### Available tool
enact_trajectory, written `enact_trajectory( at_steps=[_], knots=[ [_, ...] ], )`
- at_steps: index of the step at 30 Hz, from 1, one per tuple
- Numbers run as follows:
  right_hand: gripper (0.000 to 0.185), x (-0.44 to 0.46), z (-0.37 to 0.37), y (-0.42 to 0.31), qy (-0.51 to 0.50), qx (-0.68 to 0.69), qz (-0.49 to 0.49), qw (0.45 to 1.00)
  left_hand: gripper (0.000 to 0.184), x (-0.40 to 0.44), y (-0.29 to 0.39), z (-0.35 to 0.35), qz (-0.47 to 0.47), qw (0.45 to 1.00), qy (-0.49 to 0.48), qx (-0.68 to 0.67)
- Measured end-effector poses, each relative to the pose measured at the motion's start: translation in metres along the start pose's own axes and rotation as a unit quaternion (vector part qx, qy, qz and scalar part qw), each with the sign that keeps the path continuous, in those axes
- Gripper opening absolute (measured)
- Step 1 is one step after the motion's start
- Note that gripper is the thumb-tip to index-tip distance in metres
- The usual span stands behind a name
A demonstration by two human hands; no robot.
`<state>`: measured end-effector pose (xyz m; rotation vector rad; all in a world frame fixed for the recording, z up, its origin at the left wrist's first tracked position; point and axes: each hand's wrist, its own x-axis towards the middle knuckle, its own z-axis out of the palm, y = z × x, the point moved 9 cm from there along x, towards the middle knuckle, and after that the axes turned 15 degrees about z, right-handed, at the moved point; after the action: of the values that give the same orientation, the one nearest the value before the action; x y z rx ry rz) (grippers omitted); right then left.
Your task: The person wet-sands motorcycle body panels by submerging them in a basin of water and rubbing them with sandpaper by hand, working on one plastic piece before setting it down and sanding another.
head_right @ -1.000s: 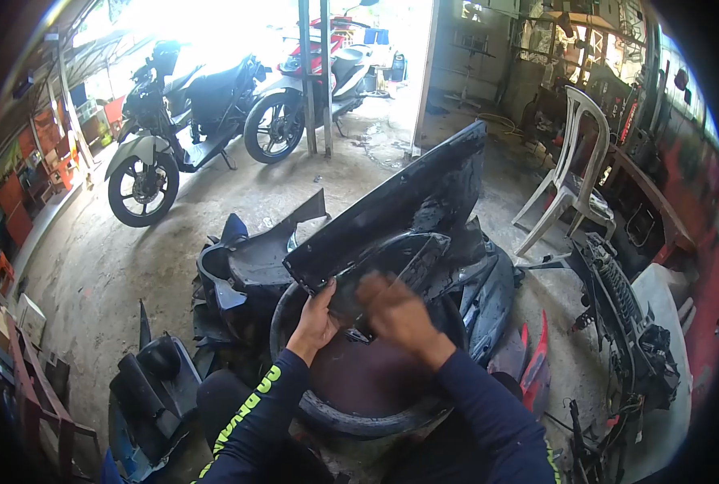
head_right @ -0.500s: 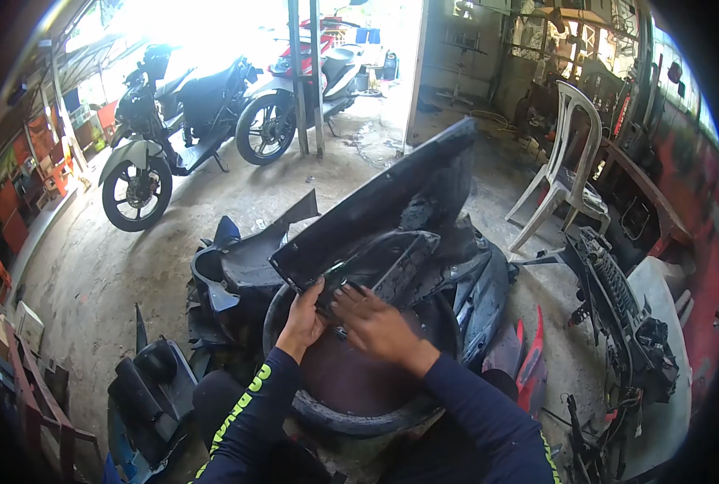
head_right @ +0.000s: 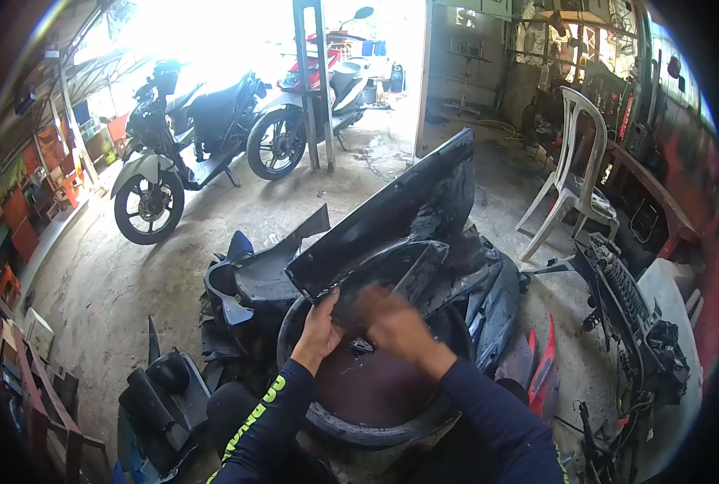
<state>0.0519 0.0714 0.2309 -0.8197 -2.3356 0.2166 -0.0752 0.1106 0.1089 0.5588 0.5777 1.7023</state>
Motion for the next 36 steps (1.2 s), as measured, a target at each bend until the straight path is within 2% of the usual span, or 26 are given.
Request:
enact_trajectory(
  at_steps=[1,2,4,5,6,8,9,10,12,13,14,16,17,18,20,21,22,24,26,29,30,32,33,34,36],
  knots=[
    [0.023,-0.008,0.004,-0.026,-0.027,-0.011,-0.059,0.998,0.033,0.001,0.002,0.004,0.0,1.0,-0.001,-0.003],
    [0.023,-0.004,0.002,-0.012,-0.03,-0.014,-0.058,0.998,0.034,0.0,0.004,0.008,-0.003,1.0,-0.011,-0.007],
    [0.032,0.015,-0.005,0.057,-0.002,0.048,0.141,0.989,0.034,-0.007,0.005,0.014,-0.009,1.0,-0.019,-0.009],
    [0.03,0.016,-0.025,0.065,0.133,-0.014,0.157,0.979,0.034,-0.007,0.007,0.018,0.001,1.0,-0.015,0.005],
    [0.03,0.016,-0.025,0.053,0.133,-0.013,0.157,0.979,0.035,-0.008,0.009,0.019,0.01,1.0,-0.011,0.02],
    [0.033,0.011,0.003,-0.01,-0.004,-0.061,-0.006,0.998,0.035,-0.002,0.004,0.003,0.013,1.0,-0.013,0.024],
    [0.032,-0.004,0.011,-0.024,-0.023,-0.012,-0.056,0.998,0.035,0.0,0.001,-0.003,-0.001,1.0,-0.012,0.002],
    [0.032,0.001,0.009,-0.013,-0.025,-0.014,-0.054,0.998,0.034,-0.003,0.001,0.001,-0.016,1.0,-0.01,-0.022],
    [0.033,0.02,0.0,0.056,0.005,-0.023,0.125,0.992,0.033,-0.006,0.005,0.011,-0.005,1.0,-0.01,-0.012],
    [0.033,0.019,-0.023,0.067,0.135,-0.057,0.15,0.978,0.033,-0.006,0.008,0.014,0.003,1.0,-0.004,-0.003],
    [0.033,0.012,-0.016,0.064,0.133,-0.056,0.152,0.978,0.033,-0.007,0.009,0.014,0.011,1.0,0.002,0.007],
    [0.033,0.0,0.021,0.003,-0.028,-0.016,-0.053,0.998,0.033,-0.005,0.011,0.009,0.014,1.0,-0.01,0.019],
    [0.034,-0.003,0.014,-0.02,-0.055,-0.001,-0.046,0.997,0.032,-0.005,0.009,0.006,0.006,1.0,-0.003,0.003],
    [0.034,0.001,0.009,-0.01,-0.058,-0.001,-0.044,0.997,0.031,-0.006,0.006,0.005,-0.003,1.0,0.003,-0.013],
    [0.037,0.025,-0.011,0.064,-0.005,0.016,0.196,0.98,0.03,-0.002,0.01,0.013,0.021,0.999,-0.024,-0.019],
    [0.04,0.024,-0.016,0.074,0.117,-0.069,0.161,0.978,0.029,-0.003,0.011,0.015,0.021,1.0,-0.015,-0.005],
    [0.04,0.018,-0.013,0.061,0.116,-0.067,0.163,0.977,0.029,-0.004,0.011,0.014,0.019,1.0,-0.006,0.011],
    [0.039,0.003,0.019,-0.005,-0.023,-0.062,-0.016,0.998,0.029,-0.001,0.013,0.01,0.017,1.0,-0.01,-0.002],
    [0.037,0.0,0.013,-0.001,-0.042,-0.023,-0.014,0.999,0.029,-0.002,0.007,0.008,0.009,1.0,-0.009,-0.018],
    [0.038,0.018,-0.02,0.074,0.114,-0.04,0.19,0.974,0.03,-0.006,0.012,0.018,0.015,1.0,-0.006,0.001],
    [0.038,0.014,-0.016,0.065,0.114,-0.039,0.191,0.974,0.032,-0.005,0.01,0.013,0.021,1.0,-0.003,0.011],
    [0.036,0.003,0.01,-0.002,0.017,-0.046,0.012,0.999,0.034,0.003,0.008,0.006,0.03,0.999,-0.005,0.021],
    [0.036,-0.004,0.009,-0.029,0.0,-0.01,-0.032,0.999,0.034,0.003,0.01,0.005,0.014,0.999,-0.014,0.025],
    [0.036,-0.002,0.008,-0.02,0.0,-0.011,-0.031,0.999,0.035,0.002,0.009,0.005,-0.002,0.999,-0.022,0.028],
    [0.036,0.013,-0.004,0.036,0.028,0.012,0.086,0.996,0.035,-0.001,0.006,0.015,0.006,1.0,-0.025,0.001]
  ],
)
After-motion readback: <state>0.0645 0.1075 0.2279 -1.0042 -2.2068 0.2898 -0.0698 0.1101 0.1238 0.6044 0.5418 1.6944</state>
